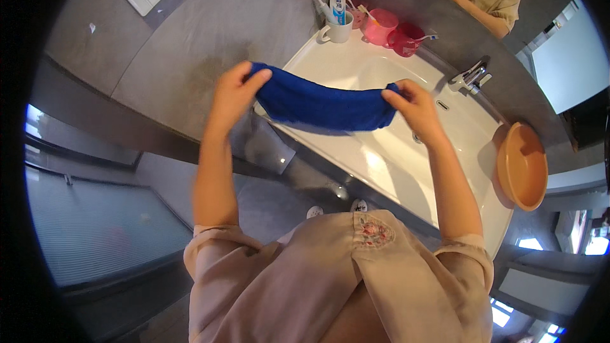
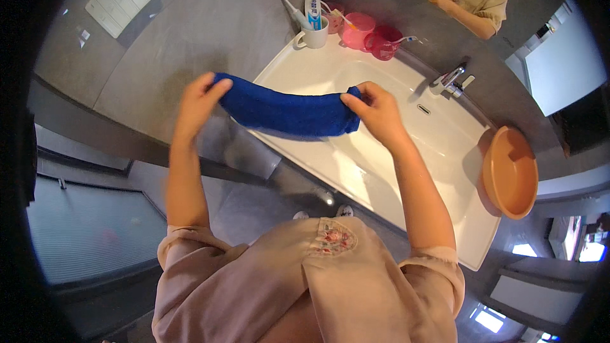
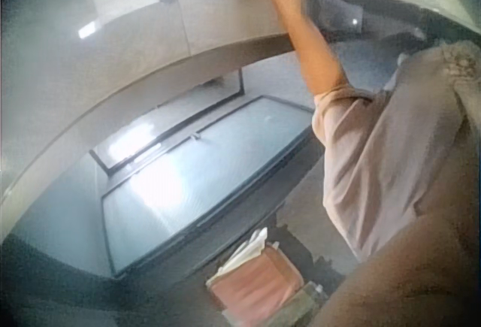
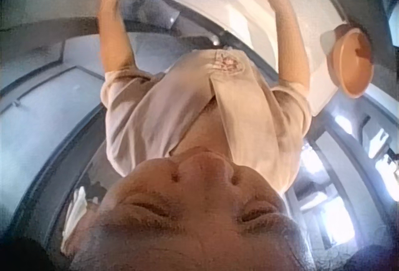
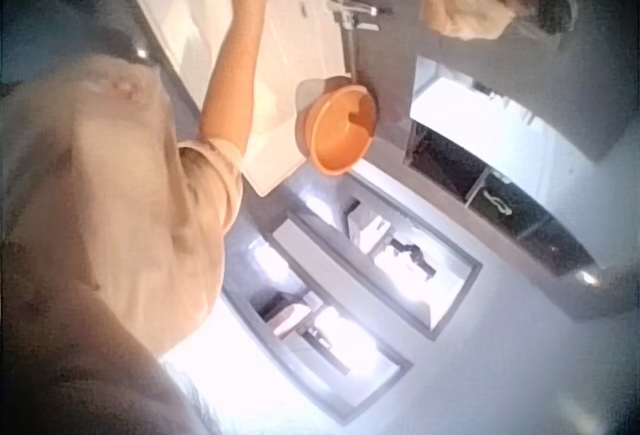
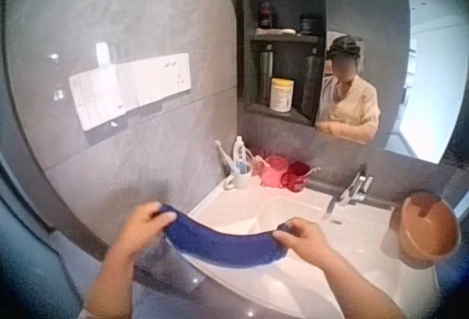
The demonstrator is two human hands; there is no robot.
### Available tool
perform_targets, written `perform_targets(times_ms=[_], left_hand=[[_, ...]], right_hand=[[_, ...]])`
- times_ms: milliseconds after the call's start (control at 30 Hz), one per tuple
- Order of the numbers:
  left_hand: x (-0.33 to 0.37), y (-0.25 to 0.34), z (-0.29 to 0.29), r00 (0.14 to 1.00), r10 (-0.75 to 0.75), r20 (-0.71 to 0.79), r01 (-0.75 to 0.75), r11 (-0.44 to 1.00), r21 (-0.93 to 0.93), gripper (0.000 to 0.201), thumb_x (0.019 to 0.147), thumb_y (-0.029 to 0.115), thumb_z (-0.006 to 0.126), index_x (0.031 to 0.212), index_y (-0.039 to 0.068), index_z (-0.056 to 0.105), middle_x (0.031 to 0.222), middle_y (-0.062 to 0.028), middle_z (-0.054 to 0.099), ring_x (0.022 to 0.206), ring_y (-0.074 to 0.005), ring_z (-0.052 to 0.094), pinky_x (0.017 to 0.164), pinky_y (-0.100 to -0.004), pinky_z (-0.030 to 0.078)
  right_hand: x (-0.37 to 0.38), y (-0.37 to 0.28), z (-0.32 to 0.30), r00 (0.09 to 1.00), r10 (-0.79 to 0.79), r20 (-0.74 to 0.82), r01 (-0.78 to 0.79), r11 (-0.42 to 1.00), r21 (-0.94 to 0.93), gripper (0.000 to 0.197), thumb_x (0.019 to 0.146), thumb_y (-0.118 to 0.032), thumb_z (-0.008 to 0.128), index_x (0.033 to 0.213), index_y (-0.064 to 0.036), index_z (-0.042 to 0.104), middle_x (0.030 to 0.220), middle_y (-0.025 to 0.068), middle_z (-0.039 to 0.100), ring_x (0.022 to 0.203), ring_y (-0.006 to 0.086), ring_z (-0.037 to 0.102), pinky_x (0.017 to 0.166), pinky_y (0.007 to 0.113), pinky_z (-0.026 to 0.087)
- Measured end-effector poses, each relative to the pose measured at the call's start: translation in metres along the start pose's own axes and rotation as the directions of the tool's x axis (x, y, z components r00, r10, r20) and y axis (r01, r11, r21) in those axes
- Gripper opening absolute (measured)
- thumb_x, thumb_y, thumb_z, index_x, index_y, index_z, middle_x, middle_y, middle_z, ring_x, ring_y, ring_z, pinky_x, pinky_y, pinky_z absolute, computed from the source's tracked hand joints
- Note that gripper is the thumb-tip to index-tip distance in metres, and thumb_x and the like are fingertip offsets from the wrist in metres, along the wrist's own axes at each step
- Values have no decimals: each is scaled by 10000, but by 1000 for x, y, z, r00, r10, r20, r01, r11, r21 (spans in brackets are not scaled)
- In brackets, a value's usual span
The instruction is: The person washes a blue cloth in a sink, wipes the sink basin and faucet with the damp cloth, and rinses the cloth. Then, the person applies toothpaste from a tube onto a toothbrush and replaces the tube in a cup.
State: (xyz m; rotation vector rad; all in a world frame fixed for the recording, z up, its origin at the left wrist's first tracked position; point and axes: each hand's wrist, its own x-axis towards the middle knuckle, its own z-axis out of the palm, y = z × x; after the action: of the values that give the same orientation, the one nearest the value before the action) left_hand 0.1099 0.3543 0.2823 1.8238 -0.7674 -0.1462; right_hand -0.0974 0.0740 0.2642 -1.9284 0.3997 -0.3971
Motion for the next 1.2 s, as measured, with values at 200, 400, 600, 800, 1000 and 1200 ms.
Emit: perform_targets(times_ms=[200, 400, 600, 800, 1000, 1200], left_hand=[[-15, -76, 40, 977, -212, 30, 147, 765, 627, 355, 791, 374, 635, 811, 20, 629, 763, -165, 632, 742, -321, 611, 659, -419, 453], [-30, -125, 82, 983, 142, -114, -108, 957, 268, 183, 801, 130, 641, 930, 4, 607, 906, -147, 602, 822, -298, 567, 750, -356, 460], [-34, -165, 115, 947, 46, -317, 29, 973, 230, 195, 790, 118, 648, 967, 46, 611, 953, -99, 590, 891, -242, 557, 815, -334, 444], [-20, -151, 151, 947, 153, -282, 20, 850, 527, 241, 722, 171, 697, 936, 89, 621, 973, -67, 593, 924, -248, 538, 826, -374, 417], [-36, -156, 128, 953, 69, -294, 133, 778, 614, 214, 727, 183, 688, 918, 102, 635, 974, -60, 583, 946, -256, 521, 845, -386, 403], [-22, -149, 144, 975, 57, -214, 88, 785, 614, 152, 745, 129, 636, 896, 107, 637, 988, -60, 573, 951, -258, 511, 832, -378, 408]], right_hand=[[6, 87, 88, 965, -177, 195, 254, 826, -504, 532, 804, -339, 644, 1276, -161, 477, 1309, 219, 429, 1170, 401, 431, 971, 454, 380], [6, 105, 165, 884, -72, 461, 383, 675, -630, 445, 894, -444, 461, 1326, -337, 428, 1479, 48, 252, 1368, 337, 160, 996, 672, 211], [84, 141, 158, 973, -160, 165, 230, 696, -680, 458, 886, -453, 460, 1324, -325, 424, 1474, 27, 253, 1372, 311, 145, 1004, 672, 195], [148, 246, 88, 900, -58, -433, -91, 944, -317, 523, 929, -349, 414, 1371, -78, 347, 1391, 298, 286, 1302, 414, 268, 1082, 444, 211], [41, 270, 117, 946, 258, 197, -13, 636, -772, 401, 854, -315, 437, 911, 8, 669, 1001, 197, 624, 1077, 346, 488, 987, 543, 297], [54, 293, 48, 986, 107, 131, 82, 374, -924, 412, 866, -366, 437, 895, -33, 680, 973, 149, 629, 1073, 324, 473, 983, 603, 263]])
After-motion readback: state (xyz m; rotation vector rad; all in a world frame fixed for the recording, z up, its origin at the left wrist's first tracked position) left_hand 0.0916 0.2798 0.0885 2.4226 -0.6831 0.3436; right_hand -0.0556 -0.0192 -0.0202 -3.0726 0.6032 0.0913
